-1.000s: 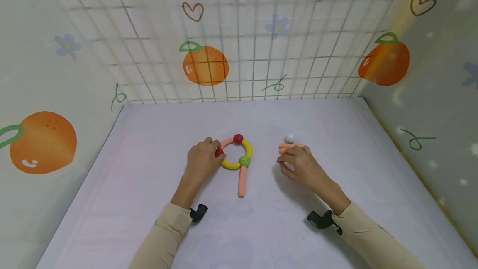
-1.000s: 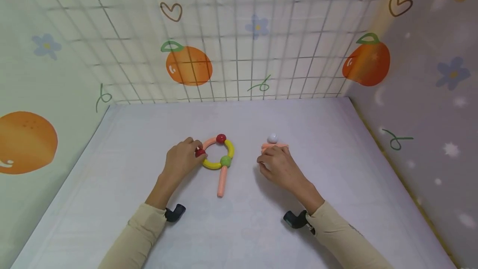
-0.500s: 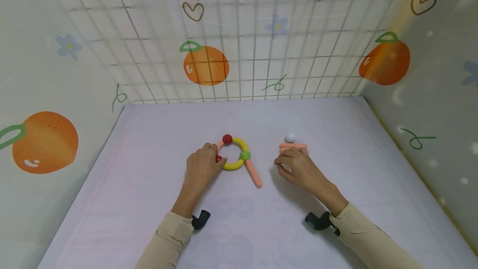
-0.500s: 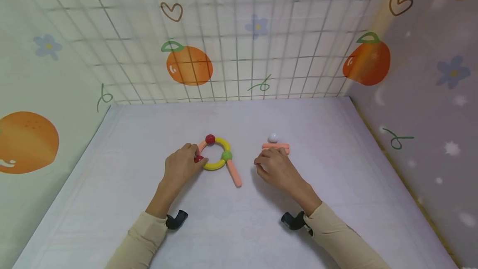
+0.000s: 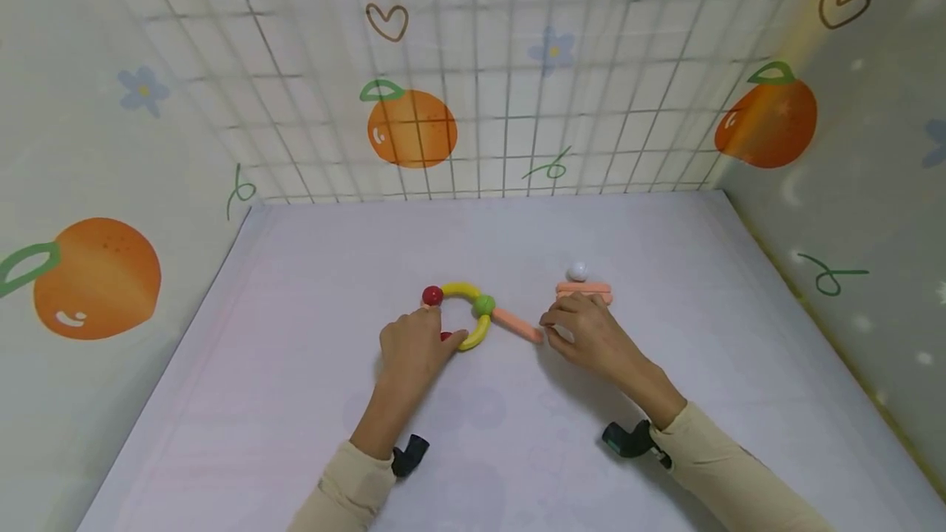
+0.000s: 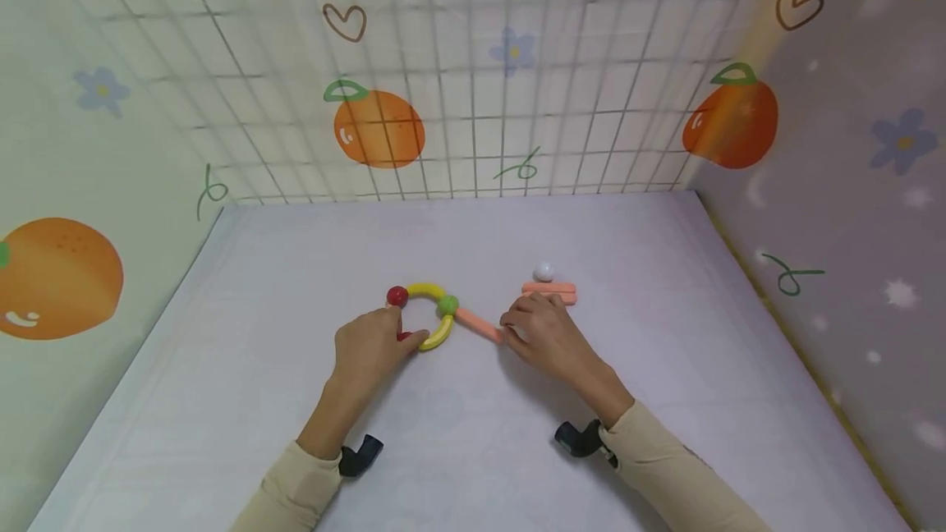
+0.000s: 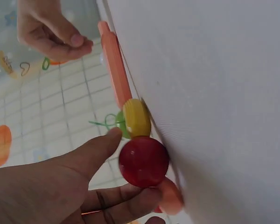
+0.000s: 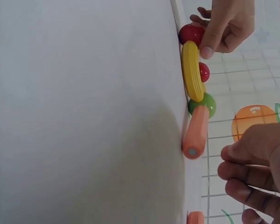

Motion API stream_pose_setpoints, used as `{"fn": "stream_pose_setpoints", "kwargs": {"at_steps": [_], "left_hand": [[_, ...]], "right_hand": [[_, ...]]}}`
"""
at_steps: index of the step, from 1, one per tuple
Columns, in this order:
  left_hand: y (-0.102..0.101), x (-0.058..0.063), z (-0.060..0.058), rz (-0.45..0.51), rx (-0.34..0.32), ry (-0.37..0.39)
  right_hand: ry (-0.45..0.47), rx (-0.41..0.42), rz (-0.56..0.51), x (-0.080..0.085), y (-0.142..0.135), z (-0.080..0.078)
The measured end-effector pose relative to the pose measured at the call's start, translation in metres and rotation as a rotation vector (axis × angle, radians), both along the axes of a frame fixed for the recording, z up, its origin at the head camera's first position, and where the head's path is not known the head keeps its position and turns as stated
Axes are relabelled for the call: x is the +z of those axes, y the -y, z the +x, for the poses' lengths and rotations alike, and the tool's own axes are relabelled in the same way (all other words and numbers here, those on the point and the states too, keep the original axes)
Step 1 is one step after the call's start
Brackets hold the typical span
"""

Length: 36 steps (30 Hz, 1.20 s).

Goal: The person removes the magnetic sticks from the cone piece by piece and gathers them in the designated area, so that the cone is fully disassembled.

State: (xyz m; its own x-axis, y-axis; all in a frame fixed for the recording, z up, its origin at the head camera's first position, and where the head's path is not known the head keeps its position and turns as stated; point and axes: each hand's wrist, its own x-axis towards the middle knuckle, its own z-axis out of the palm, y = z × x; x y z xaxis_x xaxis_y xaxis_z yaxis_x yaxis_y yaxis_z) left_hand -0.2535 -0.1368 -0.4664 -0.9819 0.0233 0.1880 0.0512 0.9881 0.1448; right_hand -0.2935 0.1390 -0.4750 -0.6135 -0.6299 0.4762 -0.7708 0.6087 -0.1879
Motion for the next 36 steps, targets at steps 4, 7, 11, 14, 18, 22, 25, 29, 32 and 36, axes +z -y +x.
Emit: {"fn": "stream_pose_setpoints", "kwargs": {"at_steps": [4,7,11,14,18,22,25,29,32,36], "left_hand": [[0.000,0.003,0.000,0.023,-0.035,-0.070],[0.001,0.004,-0.008,0.132,-0.105,-0.126],[-0.001,-0.003,-0.025,0.280,-0.229,-0.118],[-0.004,-0.010,-0.036,0.329,-0.289,-0.087],[-0.007,-0.015,-0.045,0.344,-0.327,-0.077],[-0.010,-0.015,-0.050,0.358,-0.349,-0.055],[-0.011,-0.015,-0.052,0.377,-0.349,-0.027],[-0.011,-0.015,-0.052,0.386,-0.326,-0.015],[-0.012,-0.017,-0.053,0.395,-0.315,-0.010],[-0.011,-0.019,-0.052,0.420,-0.325,-0.010]], "right_hand": [[0.007,-0.002,-0.017,-0.001,0.004,0.000],[0.016,-0.013,-0.036,-0.001,0.008,-0.002],[0.046,-0.040,-0.026,-0.001,0.015,-0.006],[0.070,-0.071,0.005,-0.002,0.021,-0.009],[0.093,-0.088,0.027,-0.001,0.026,-0.010],[0.115,-0.093,0.045,0.001,0.029,-0.011],[0.133,-0.105,0.061,0.001,0.029,-0.011],[0.163,-0.121,0.069,0.001,0.030,-0.011],[0.185,-0.145,0.088,0.000,0.031,-0.011],[0.198,-0.166,0.102,-0.005,0.033,-0.012]]}}
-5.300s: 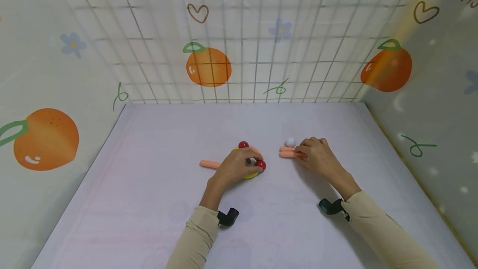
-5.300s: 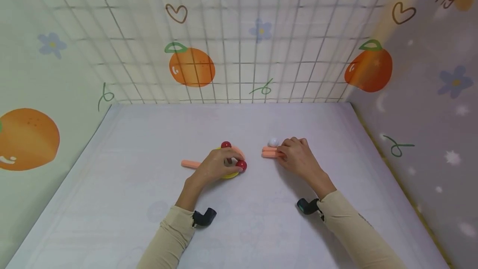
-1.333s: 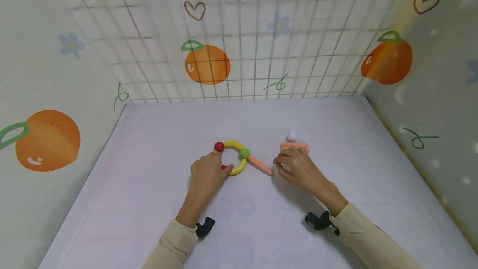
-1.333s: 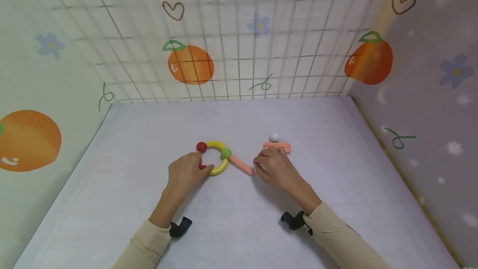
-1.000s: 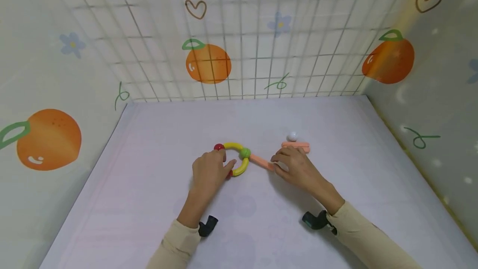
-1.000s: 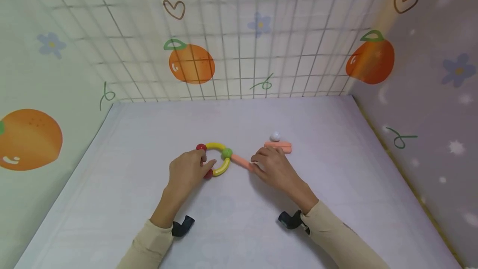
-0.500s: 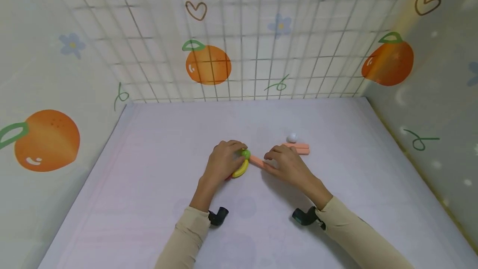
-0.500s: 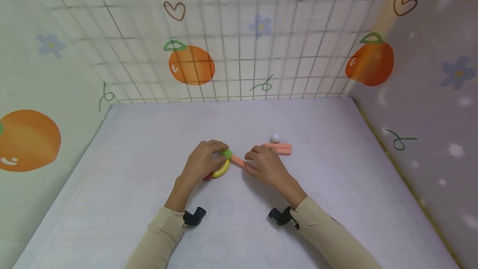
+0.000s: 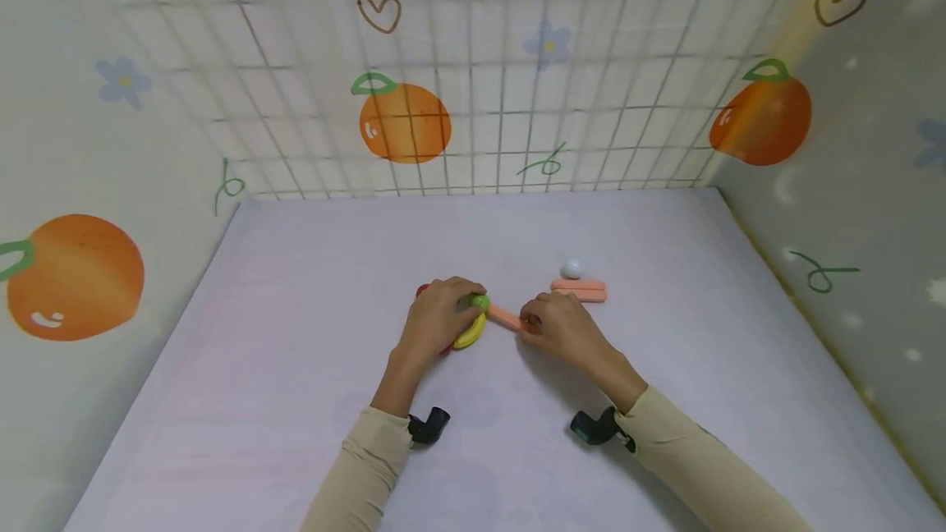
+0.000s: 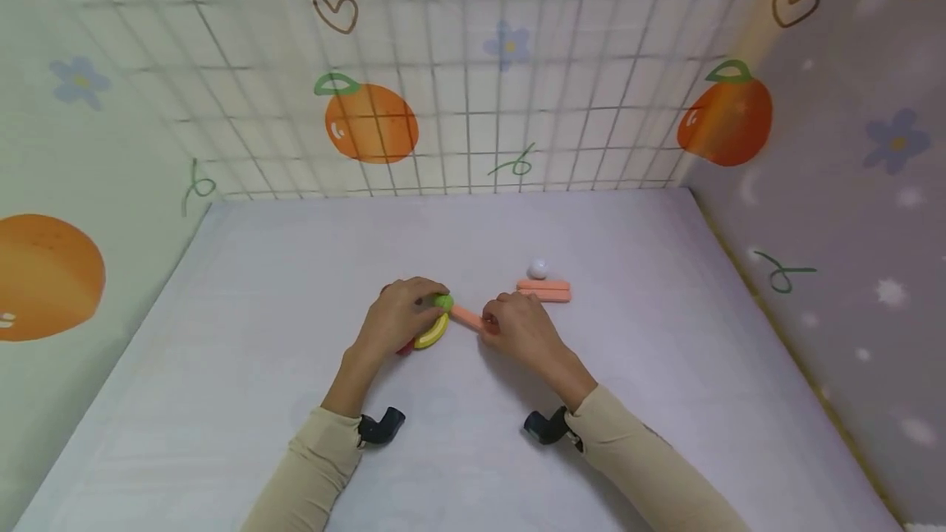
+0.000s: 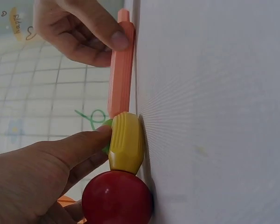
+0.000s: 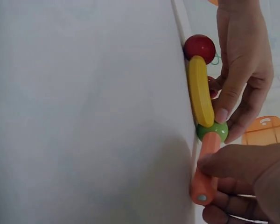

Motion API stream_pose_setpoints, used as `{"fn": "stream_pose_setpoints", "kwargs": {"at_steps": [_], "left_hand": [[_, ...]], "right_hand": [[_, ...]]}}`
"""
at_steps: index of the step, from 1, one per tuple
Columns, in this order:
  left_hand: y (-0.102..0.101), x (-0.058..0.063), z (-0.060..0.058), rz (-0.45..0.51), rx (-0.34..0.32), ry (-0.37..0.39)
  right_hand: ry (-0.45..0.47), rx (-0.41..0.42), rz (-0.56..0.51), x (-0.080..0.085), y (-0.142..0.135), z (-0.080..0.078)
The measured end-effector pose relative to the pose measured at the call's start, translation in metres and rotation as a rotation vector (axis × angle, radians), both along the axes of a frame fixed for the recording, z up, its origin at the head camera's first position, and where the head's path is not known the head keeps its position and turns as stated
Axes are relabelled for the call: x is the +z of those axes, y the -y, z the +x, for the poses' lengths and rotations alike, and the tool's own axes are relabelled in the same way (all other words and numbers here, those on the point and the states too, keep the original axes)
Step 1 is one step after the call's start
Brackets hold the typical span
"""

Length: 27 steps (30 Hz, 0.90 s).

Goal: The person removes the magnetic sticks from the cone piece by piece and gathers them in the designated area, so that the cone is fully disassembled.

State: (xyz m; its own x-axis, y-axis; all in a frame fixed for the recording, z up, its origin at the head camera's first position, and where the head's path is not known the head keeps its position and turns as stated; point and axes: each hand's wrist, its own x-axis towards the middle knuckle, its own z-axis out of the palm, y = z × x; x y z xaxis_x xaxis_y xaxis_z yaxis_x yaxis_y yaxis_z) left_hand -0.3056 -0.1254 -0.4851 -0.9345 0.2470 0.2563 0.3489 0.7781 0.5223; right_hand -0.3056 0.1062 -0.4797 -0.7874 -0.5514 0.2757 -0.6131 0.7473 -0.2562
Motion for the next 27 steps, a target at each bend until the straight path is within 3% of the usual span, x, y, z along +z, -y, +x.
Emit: {"fn": "stream_pose_setpoints", "kwargs": {"at_steps": [6,13,19,27], "left_hand": [[-0.002,0.000,0.002,0.000,0.019,-0.011],[-0.001,0.000,0.002,-0.045,0.047,-0.028],[-0.001,0.001,0.003,-0.002,0.013,-0.002],[0.000,0.000,0.003,0.004,0.012,0.018]], "right_hand": [[-0.032,0.053,-0.021,-0.003,0.001,-0.001],[-0.136,0.254,-0.101,-0.008,-0.006,0.002],[-0.178,0.181,-0.092,0.000,-0.022,0.005],[-0.201,0.104,-0.094,0.010,-0.050,-0.003]]}}
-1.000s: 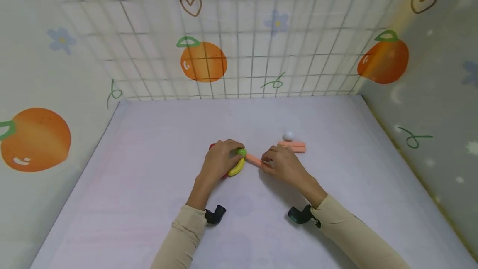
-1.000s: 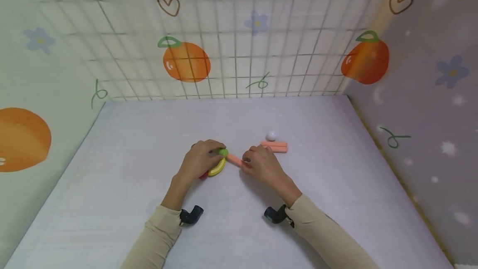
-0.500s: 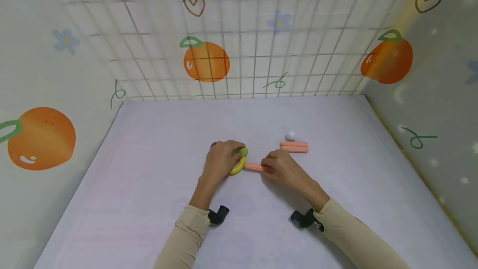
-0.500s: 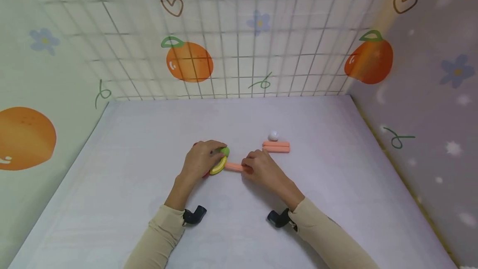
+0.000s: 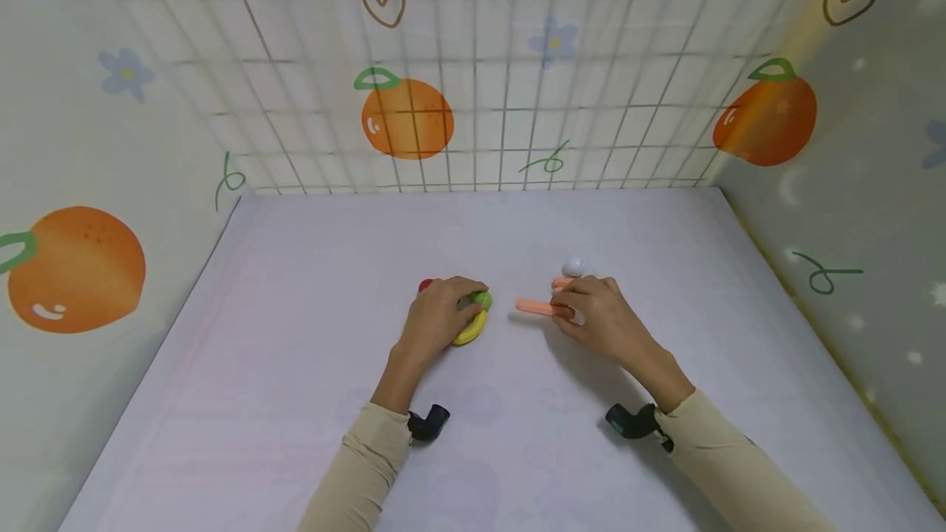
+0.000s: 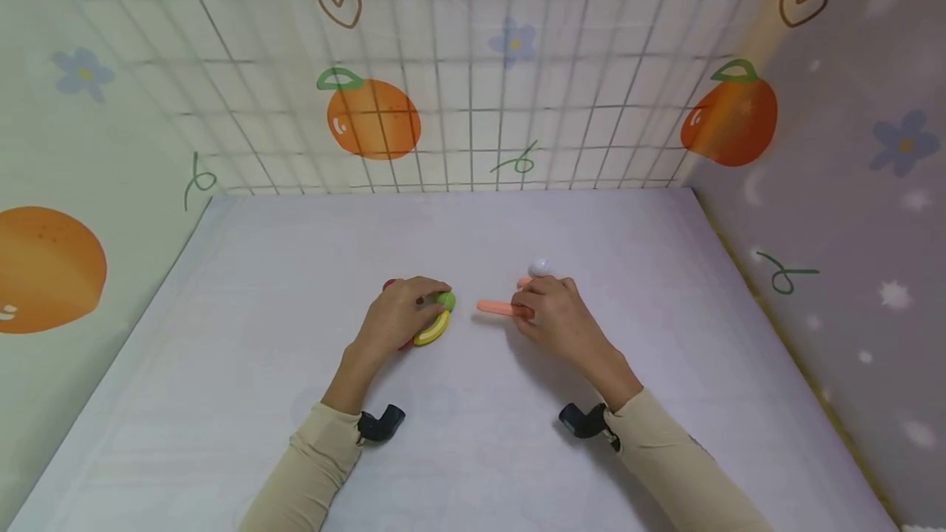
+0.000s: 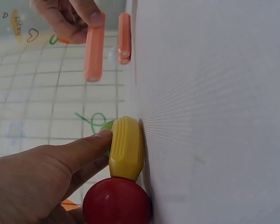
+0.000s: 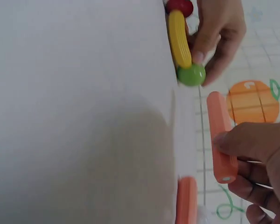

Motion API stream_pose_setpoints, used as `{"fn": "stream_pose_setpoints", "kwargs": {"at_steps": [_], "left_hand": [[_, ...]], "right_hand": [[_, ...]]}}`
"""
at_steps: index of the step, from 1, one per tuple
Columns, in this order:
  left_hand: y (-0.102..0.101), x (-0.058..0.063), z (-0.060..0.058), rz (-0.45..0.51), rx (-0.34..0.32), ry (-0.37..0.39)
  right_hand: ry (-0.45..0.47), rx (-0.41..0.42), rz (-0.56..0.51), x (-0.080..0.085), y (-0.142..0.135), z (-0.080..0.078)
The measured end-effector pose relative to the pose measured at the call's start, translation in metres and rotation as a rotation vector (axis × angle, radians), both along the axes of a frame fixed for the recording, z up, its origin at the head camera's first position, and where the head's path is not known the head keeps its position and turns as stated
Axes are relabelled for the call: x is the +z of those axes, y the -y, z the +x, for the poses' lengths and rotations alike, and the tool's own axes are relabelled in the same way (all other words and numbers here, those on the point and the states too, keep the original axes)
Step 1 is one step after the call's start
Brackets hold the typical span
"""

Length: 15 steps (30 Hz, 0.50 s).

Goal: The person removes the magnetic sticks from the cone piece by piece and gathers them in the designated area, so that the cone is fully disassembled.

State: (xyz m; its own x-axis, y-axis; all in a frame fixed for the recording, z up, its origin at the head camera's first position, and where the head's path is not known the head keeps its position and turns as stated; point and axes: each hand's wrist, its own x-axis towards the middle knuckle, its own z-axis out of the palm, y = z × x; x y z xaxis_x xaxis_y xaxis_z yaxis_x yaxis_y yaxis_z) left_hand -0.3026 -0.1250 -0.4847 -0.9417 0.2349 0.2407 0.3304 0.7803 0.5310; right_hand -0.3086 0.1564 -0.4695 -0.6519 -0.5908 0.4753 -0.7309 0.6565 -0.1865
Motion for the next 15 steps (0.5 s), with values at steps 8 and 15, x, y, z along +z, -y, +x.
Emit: {"fn": "stream_pose_setpoints", "kwargs": {"at_steps": [8,15], "left_hand": [[0.000,0.001,0.000,0.006,-0.003,0.014],[0.001,0.002,0.002,0.010,-0.002,0.016]], "right_hand": [[0.045,-0.090,0.003,0.005,-0.020,-0.005],[0.041,-0.101,0.014,0.004,-0.033,-0.009]]}}
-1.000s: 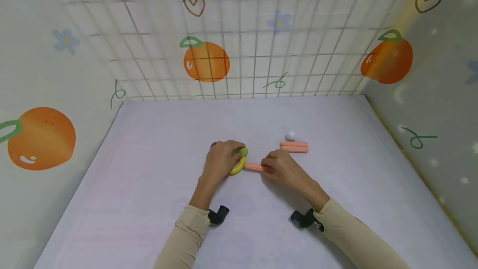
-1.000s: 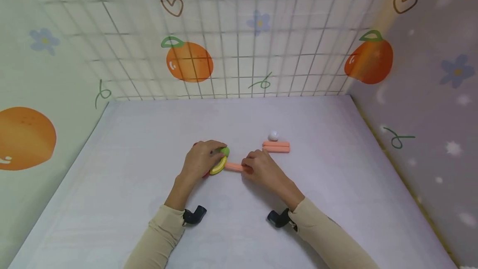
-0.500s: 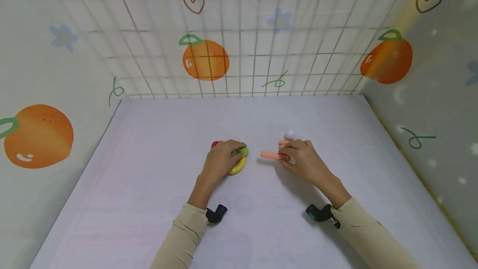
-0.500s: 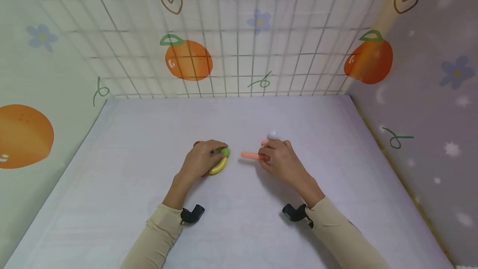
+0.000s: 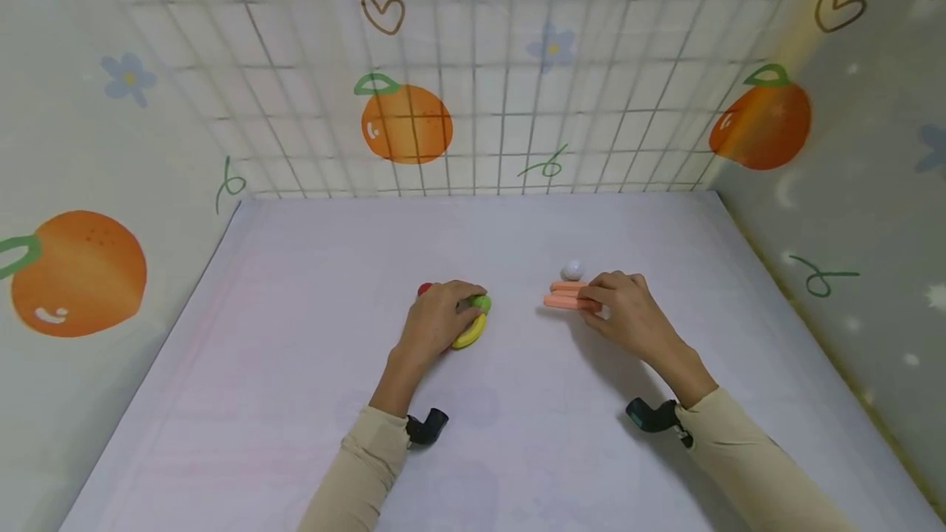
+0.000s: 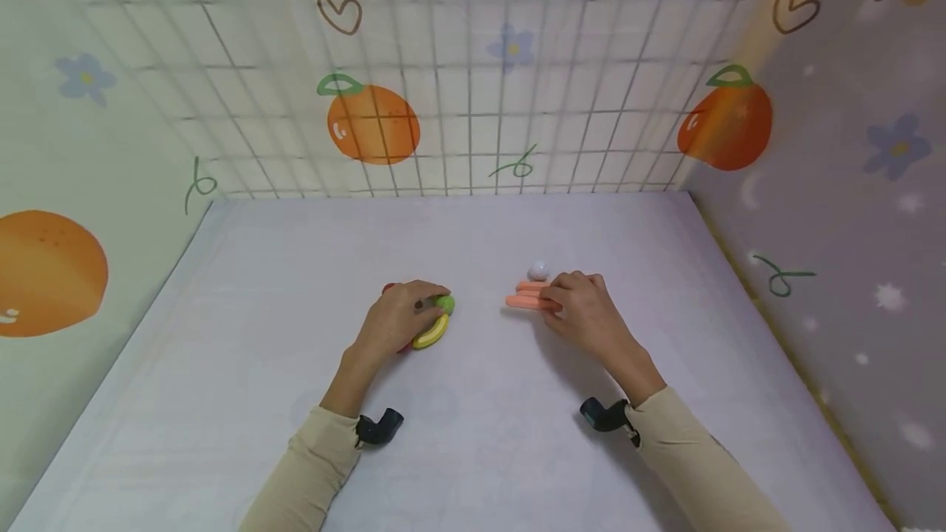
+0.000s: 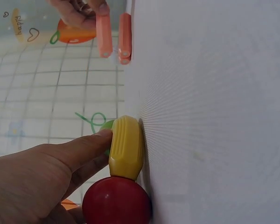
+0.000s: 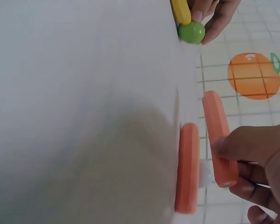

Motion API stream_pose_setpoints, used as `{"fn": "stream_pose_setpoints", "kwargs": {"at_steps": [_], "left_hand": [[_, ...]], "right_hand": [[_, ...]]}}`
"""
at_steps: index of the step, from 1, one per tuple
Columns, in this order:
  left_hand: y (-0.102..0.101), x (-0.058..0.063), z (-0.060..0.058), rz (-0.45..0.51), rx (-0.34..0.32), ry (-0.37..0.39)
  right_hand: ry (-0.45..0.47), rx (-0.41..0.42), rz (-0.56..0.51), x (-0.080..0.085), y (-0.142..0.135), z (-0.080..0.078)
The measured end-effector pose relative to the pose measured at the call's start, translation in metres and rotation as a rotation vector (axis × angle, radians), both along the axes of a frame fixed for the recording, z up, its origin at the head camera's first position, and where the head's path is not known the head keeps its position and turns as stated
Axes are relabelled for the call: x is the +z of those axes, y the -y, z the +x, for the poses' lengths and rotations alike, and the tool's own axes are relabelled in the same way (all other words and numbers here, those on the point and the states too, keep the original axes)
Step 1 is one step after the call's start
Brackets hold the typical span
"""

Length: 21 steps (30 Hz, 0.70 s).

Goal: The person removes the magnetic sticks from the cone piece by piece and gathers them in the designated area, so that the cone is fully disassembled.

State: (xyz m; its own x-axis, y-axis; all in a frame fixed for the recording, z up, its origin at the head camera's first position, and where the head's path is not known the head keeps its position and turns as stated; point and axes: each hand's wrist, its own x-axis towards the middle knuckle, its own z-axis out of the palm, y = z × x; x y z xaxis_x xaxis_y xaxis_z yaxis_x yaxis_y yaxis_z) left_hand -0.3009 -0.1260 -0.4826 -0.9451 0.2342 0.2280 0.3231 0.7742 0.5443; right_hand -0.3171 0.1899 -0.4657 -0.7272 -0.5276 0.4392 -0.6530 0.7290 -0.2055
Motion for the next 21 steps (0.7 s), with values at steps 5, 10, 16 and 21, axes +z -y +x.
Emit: {"fn": "stream_pose_setpoints", "kwargs": {"at_steps": [5,10,16,21], "left_hand": [[-0.001,-0.001,0.001,0.001,0.004,-0.003],[-0.001,-0.003,0.000,-0.010,-0.001,-0.010],[-0.001,-0.002,0.000,-0.013,0.003,0.005],[-0.001,0.000,0.000,-0.008,0.009,0.020]], "right_hand": [[-0.010,-0.008,0.026,-0.003,-0.008,-0.002],[-0.003,-0.031,0.055,-0.006,-0.009,-0.004],[0.018,-0.062,0.100,-0.009,-0.010,-0.007],[0.030,-0.096,0.133,-0.011,-0.010,-0.011]]}}
